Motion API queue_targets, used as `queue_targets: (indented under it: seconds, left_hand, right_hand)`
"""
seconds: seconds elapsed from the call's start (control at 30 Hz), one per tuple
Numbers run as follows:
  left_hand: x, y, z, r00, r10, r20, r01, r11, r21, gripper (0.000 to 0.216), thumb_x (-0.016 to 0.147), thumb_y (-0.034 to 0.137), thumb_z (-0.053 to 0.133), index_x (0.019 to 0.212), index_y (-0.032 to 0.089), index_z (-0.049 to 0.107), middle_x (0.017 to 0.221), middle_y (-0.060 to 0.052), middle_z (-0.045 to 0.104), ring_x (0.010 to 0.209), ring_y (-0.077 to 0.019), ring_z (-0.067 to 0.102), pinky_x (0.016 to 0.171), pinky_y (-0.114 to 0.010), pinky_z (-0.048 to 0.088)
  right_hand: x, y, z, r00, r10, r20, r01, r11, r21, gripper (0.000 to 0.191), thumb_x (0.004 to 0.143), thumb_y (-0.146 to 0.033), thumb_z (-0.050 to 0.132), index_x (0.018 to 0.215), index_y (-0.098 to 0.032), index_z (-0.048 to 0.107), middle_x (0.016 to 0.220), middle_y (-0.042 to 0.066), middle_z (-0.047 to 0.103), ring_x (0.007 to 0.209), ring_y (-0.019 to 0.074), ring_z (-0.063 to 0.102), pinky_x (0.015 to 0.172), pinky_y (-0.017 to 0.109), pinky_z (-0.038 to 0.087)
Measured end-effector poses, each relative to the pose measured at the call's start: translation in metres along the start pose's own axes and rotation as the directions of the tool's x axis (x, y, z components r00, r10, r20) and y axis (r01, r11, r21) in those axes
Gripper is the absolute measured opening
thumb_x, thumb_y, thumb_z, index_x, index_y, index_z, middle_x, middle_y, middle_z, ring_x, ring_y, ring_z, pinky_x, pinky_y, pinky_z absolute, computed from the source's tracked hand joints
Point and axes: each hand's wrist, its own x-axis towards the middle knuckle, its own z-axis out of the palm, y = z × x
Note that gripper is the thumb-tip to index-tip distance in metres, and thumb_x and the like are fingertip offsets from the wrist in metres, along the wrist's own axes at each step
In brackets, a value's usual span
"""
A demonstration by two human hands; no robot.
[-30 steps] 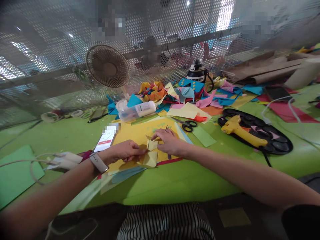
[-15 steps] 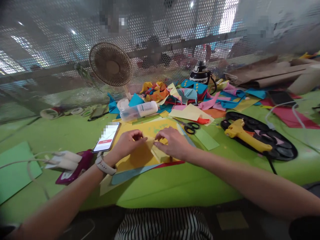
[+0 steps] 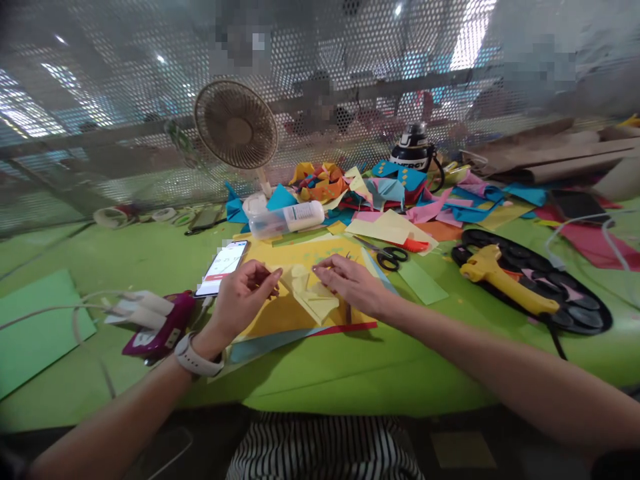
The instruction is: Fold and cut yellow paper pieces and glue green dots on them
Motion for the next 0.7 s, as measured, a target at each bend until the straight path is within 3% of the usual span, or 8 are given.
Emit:
queue_targets:
  seconds: [0.2,0.3,0.37,0.43,0.5,0.6,0.7]
  left_hand:
    - [-0.002,-0.008,0.003,1.0,-0.014,-0.009,0.014,1.0,-0.017,0.02,0.081,0.036,0.051,0.071,0.018,0.048,0.058,0.001,0.057,0.053,-0.0117,0.055,0.049,-0.022,0.043]
    - [-0.003,-0.007,0.001,0.998,0.056,-0.023,-0.052,0.985,0.162,0.016,0.081,0.034,0.051,0.084,0.018,0.052,0.07,-0.001,0.058,0.06,-0.0143,0.057,0.054,-0.026,0.046]
    - [-0.006,-0.004,0.0,0.975,0.218,-0.049,-0.188,0.918,0.348,0.022,0.08,0.029,0.053,0.099,0.018,0.052,0.088,-0.006,0.058,0.08,-0.0189,0.057,0.07,-0.033,0.047]
    - [-0.009,-0.001,-0.001,0.918,0.395,0.028,-0.36,0.803,0.475,0.027,0.079,0.023,0.052,0.106,0.019,0.051,0.104,-0.009,0.054,0.099,-0.0224,0.051,0.086,-0.04,0.042]
    - [-0.011,0.003,0.0,0.856,0.482,0.188,-0.506,0.703,0.5,0.022,0.08,0.02,0.05,0.102,0.02,0.055,0.111,-0.008,0.052,0.106,-0.0234,0.046,0.093,-0.043,0.036]
    - [-0.013,0.005,0.005,0.799,0.489,0.349,-0.601,0.636,0.485,0.018,0.079,0.021,0.05,0.096,0.02,0.057,0.116,-0.007,0.051,0.11,-0.0239,0.043,0.101,-0.046,0.027]
    - [-0.012,0.004,0.008,0.796,0.467,0.385,-0.605,0.63,0.486,0.017,0.079,0.024,0.05,0.094,0.02,0.057,0.117,-0.008,0.05,0.111,-0.0235,0.042,0.105,-0.048,0.02]
  right_hand:
    - [0.0,0.005,0.005,0.993,0.013,0.12,-0.025,0.995,0.101,0.04,0.077,-0.036,0.058,0.11,-0.018,0.047,0.068,-0.003,0.052,0.06,0.0109,0.049,0.055,0.023,0.037]
    - [0.0,0.009,0.008,0.991,-0.009,0.133,0.0,0.998,0.068,0.035,0.078,-0.031,0.056,0.109,-0.018,0.049,0.066,-0.004,0.048,0.06,0.0102,0.047,0.055,0.023,0.036]
    - [0.001,0.01,0.008,0.991,-0.011,0.134,0.005,0.999,0.04,0.033,0.079,-0.03,0.055,0.109,-0.018,0.049,0.066,-0.004,0.047,0.061,0.0104,0.047,0.056,0.023,0.037]
    - [0.002,0.011,0.007,0.991,-0.01,0.13,0.008,1.0,0.017,0.033,0.079,-0.03,0.053,0.11,-0.019,0.048,0.066,-0.004,0.047,0.06,0.0104,0.046,0.055,0.022,0.036]
    - [0.002,0.011,0.007,0.991,-0.01,0.132,0.01,1.0,0.002,0.034,0.08,-0.03,0.052,0.112,-0.019,0.047,0.067,-0.004,0.049,0.06,0.0106,0.046,0.054,0.022,0.036]
    - [0.002,0.01,0.007,0.991,-0.019,0.131,0.018,1.0,0.002,0.035,0.08,-0.028,0.052,0.113,-0.018,0.047,0.068,-0.004,0.048,0.062,0.0107,0.046,0.055,0.022,0.036]
    - [0.001,0.007,0.007,0.987,-0.03,0.16,0.022,0.998,0.051,0.035,0.08,-0.024,0.052,0.114,-0.017,0.046,0.068,-0.004,0.046,0.063,0.0103,0.045,0.056,0.021,0.036]
